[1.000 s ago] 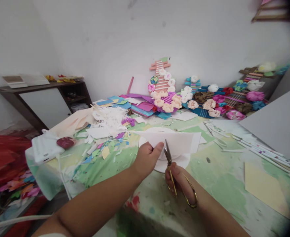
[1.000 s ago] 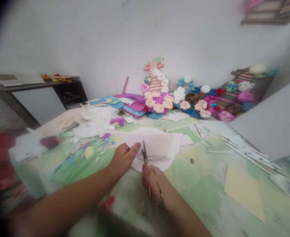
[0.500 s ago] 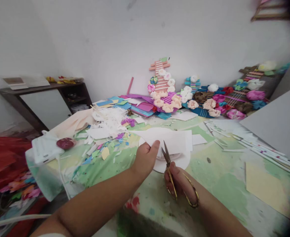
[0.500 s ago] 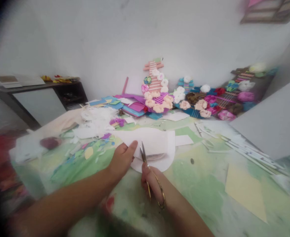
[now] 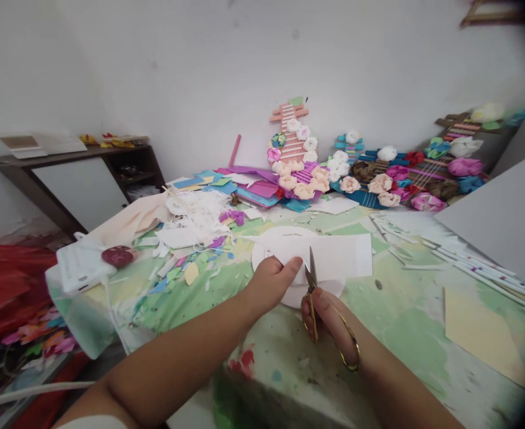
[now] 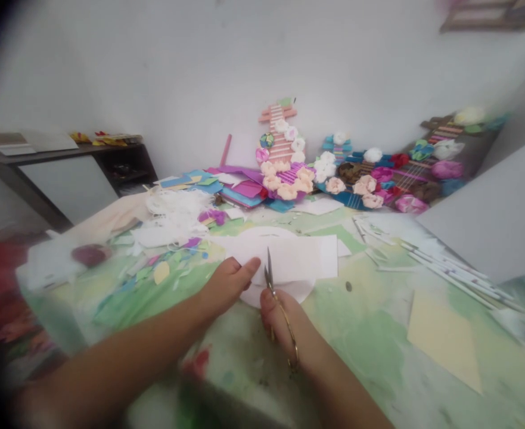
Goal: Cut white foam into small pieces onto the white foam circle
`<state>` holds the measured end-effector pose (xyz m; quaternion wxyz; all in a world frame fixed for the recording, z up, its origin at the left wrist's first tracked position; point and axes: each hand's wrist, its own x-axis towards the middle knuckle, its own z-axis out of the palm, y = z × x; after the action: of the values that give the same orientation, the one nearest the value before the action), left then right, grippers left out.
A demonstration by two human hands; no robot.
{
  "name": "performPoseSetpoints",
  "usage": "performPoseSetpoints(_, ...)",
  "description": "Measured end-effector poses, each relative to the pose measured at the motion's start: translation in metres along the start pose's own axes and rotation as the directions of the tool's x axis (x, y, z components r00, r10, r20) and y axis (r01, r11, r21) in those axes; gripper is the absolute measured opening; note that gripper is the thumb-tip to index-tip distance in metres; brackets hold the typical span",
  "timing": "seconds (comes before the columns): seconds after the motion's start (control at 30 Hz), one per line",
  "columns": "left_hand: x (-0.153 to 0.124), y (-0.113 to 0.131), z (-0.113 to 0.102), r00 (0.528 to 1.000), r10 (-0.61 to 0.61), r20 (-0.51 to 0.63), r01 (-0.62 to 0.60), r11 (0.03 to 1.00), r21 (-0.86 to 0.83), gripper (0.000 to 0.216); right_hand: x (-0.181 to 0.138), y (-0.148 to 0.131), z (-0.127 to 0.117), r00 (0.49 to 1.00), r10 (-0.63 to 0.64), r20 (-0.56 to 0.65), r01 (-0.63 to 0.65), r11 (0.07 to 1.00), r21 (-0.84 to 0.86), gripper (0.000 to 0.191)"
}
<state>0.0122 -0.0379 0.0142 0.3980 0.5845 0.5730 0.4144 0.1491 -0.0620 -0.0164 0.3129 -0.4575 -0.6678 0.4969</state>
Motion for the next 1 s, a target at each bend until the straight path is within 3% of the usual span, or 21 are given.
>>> performPoseSetpoints(0.2, -0.0005, 0.003, -0.0019, 0.991, 0.003, 0.136, -0.011, 0.998, 0.058, 0.044, 0.0011, 0.0, -0.0012, 0.996, -0.059, -0.068, 0.048, 0.988, -0.148, 0.045)
performPoseSetpoints(0.43, -0.002, 0.003, -0.0044, 0.968, 0.0, 0.252, -0.014, 0.998, 0.054, 0.04, 0.0019, -0.003, -0.002, 0.986, 0.007, -0.164, -0.054, 0.956, -0.287, 0.05)
performPoseSetpoints(1.0, -0.0041, 0.0071, -0.0006, 0.966, -0.057, 0.251, 0.075, 0.995, -0.065, 0.042, 0.0008, -0.008, 0.003, 0.954, 0.066, -0.293, -0.139, 0.962, -0.234, 0.037)
